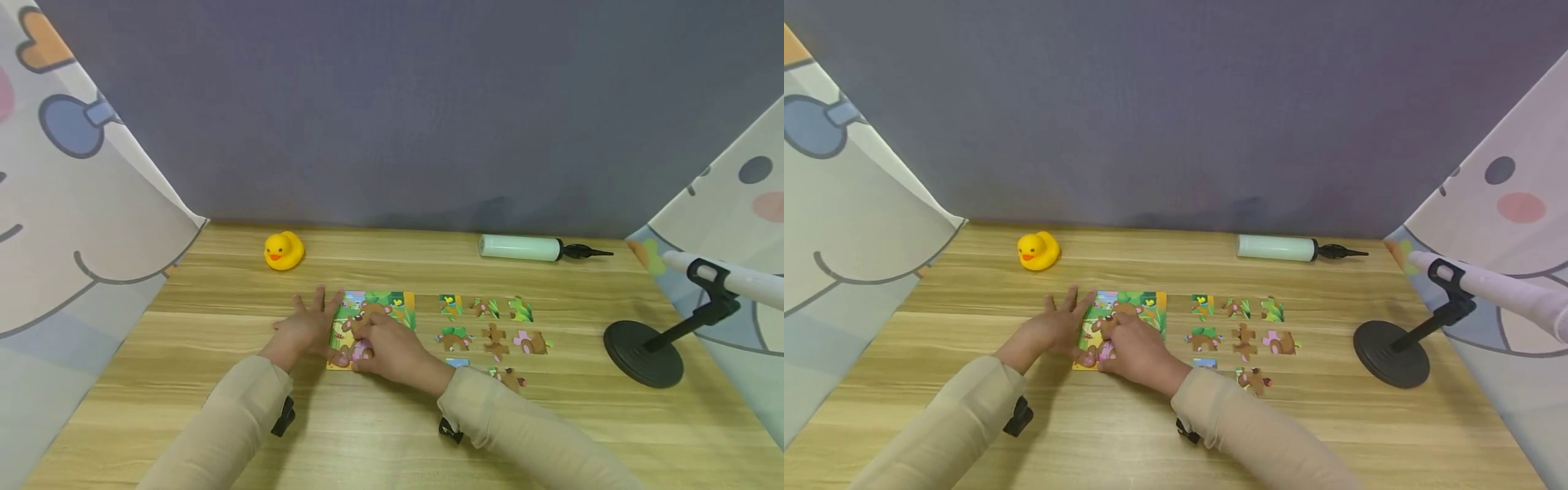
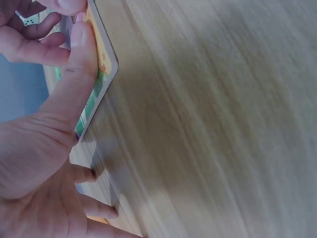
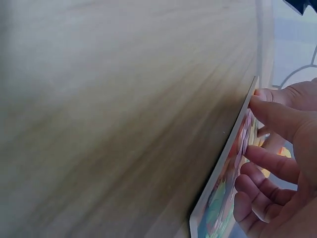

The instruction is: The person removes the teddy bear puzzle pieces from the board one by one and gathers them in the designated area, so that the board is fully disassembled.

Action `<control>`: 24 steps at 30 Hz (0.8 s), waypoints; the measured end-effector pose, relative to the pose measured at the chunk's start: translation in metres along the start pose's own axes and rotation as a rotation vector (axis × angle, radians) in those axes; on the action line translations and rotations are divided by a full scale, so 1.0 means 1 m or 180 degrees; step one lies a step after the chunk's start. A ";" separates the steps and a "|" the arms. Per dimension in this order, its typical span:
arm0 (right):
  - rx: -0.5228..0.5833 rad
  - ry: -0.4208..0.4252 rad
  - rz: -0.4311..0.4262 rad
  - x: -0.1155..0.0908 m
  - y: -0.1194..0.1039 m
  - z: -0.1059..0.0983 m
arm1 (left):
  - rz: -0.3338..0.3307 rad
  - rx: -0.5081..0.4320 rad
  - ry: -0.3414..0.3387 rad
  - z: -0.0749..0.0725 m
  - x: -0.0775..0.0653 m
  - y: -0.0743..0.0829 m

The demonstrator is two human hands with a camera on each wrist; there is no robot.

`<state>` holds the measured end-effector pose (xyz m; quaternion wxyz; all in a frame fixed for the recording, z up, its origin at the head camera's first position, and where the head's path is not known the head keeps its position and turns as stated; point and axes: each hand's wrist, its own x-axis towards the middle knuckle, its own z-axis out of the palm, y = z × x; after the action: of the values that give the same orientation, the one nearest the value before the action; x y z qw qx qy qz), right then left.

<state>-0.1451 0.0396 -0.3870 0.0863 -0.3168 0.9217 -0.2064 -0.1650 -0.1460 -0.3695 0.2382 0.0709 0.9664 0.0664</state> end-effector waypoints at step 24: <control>-0.0286 0.0051 0.0186 0.006 0.016 -0.014 | 0.0003 0.0102 -0.0054 -0.004 -0.005 0.005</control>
<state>-0.1627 0.0518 -0.3812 0.0706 -0.2917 0.9396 -0.1647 -0.1620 -0.1428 -0.3630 0.2451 0.0757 0.9652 0.0504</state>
